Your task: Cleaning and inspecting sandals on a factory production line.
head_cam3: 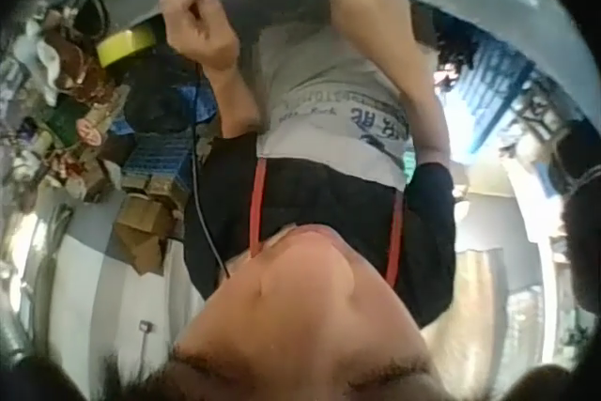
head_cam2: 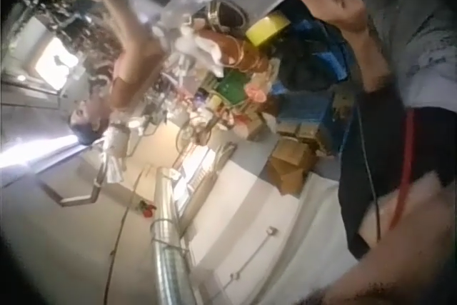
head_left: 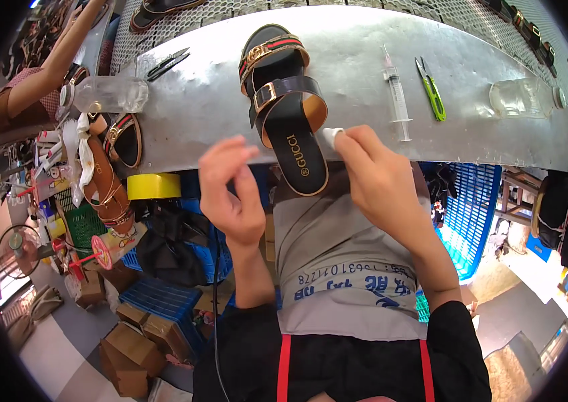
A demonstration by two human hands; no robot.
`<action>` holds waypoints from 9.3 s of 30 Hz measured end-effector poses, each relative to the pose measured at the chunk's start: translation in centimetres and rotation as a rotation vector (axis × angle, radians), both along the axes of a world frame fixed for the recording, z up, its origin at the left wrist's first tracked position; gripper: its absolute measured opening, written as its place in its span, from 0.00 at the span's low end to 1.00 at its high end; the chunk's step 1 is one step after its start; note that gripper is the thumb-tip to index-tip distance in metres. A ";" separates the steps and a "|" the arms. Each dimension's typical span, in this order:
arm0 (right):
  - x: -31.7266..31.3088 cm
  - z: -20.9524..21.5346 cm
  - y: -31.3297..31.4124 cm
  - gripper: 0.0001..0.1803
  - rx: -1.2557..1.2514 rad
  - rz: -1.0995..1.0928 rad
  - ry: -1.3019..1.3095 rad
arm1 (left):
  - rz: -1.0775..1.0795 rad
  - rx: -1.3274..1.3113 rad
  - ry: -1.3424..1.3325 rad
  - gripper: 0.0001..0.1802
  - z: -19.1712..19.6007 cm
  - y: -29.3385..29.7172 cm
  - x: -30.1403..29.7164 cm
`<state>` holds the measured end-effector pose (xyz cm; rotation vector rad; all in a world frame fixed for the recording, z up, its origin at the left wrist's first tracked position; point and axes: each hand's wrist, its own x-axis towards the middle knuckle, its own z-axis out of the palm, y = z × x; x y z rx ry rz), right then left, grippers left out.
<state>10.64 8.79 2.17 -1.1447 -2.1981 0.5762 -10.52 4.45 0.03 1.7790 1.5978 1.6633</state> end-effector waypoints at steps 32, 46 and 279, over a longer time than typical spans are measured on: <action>-1.9 0.4 -4.3 0.18 0.143 -0.028 -0.409 | 0.069 -0.051 0.358 0.20 -2.1 6.1 1.6; -2.5 1.2 -2.3 0.23 -0.089 -0.058 -0.191 | 0.070 -0.059 0.379 0.20 -1.7 6.1 1.7; 7.3 -1.1 -7.9 0.15 -0.340 -0.457 0.301 | -0.510 -0.154 0.319 0.11 1.8 -2.5 8.0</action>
